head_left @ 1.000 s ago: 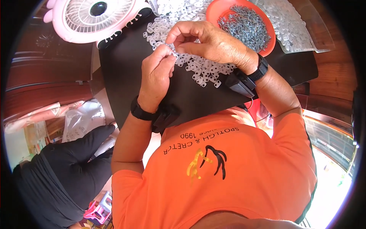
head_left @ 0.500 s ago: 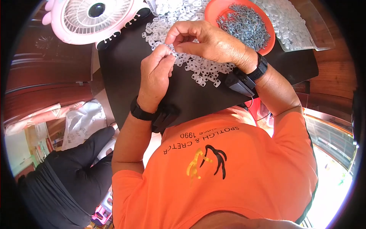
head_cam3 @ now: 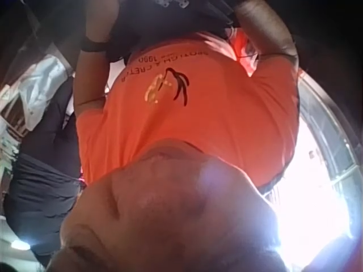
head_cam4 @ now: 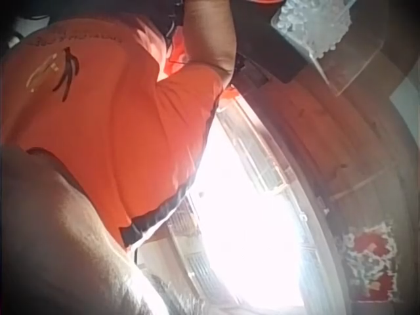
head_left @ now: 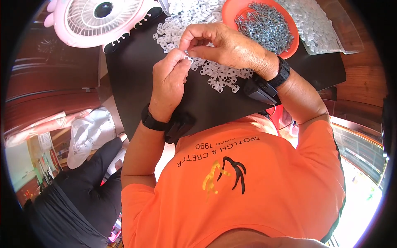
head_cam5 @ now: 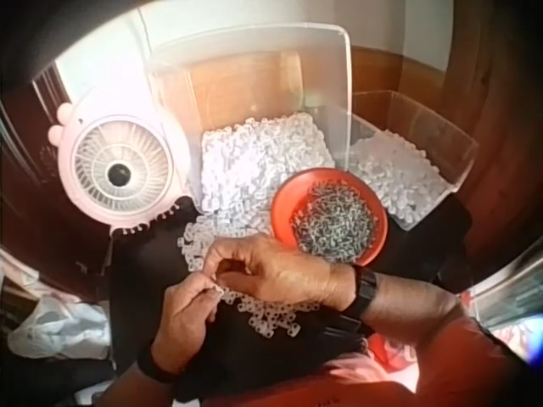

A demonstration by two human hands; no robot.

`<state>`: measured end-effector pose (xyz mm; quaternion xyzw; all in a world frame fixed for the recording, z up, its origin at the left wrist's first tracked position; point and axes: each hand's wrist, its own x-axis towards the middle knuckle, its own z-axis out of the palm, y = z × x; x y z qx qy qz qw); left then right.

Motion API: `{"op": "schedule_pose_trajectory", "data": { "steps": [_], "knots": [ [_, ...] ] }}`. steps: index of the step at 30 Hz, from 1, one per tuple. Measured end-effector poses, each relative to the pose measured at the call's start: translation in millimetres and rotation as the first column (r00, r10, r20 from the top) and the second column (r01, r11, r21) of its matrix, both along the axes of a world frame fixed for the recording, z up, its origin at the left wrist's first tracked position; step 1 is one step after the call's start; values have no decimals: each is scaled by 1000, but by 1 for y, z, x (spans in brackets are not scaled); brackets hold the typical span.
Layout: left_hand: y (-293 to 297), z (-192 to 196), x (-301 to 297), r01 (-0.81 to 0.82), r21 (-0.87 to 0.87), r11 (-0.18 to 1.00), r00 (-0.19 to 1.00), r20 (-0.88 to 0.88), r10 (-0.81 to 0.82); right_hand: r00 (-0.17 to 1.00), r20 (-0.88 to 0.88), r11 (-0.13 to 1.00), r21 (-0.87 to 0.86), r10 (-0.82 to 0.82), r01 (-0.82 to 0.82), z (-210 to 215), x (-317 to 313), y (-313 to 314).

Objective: Manually assembling small white plastic components with tiny metal rings at a workstation.

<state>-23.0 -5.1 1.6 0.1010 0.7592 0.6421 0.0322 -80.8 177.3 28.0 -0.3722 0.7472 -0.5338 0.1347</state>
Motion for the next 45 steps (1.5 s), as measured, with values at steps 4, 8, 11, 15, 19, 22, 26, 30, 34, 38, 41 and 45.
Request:
{"op": "schedule_pose_trajectory", "data": {
  "steps": [4,8,11,15,19,22,26,30,34,38,41,45],
  "knots": [
    [-1,-1,1,-3,3,1000,999,32,3,1000,4,1000,11,-16,16,-1,1,-2],
    [0,0,2,-3,18,1000,1000,19,3,998,55,999,-19,-32,33,-3,2,-3],
    [1,-2,3,-16,33,999,1000,4,16,997,72,999,-21,-29,31,-5,5,-5],
    [1,3,2,-35,79,996,999,9,35,996,67,998,-41,-52,55,-6,4,-5],
    [0,5,1,-28,42,999,999,23,28,997,42,998,-22,-60,61,-6,4,-5],
    [-2,0,0,2,1,1000,1000,-8,-2,997,49,999,1,-52,52,-4,5,-5],
    [2,3,4,-13,-29,999,999,35,14,998,-10,996,64,-56,57,-1,8,-4],
    [0,5,1,-31,30,999,999,36,29,997,37,998,13,-63,62,-5,1,-5],
    [-2,6,-1,-33,94,995,999,42,30,991,105,991,-99,-80,90,-8,-10,1],
    [-4,8,-2,-35,100,994,998,55,30,991,123,990,-124,-55,70,-7,-11,3],
    [-3,8,-2,-31,105,994,997,67,24,995,83,997,-58,-52,57,-4,-6,1],
    [-3,9,-2,1,80,997,996,90,-8,997,60,998,-36,-52,55,-10,-6,-1]
  ]
}}
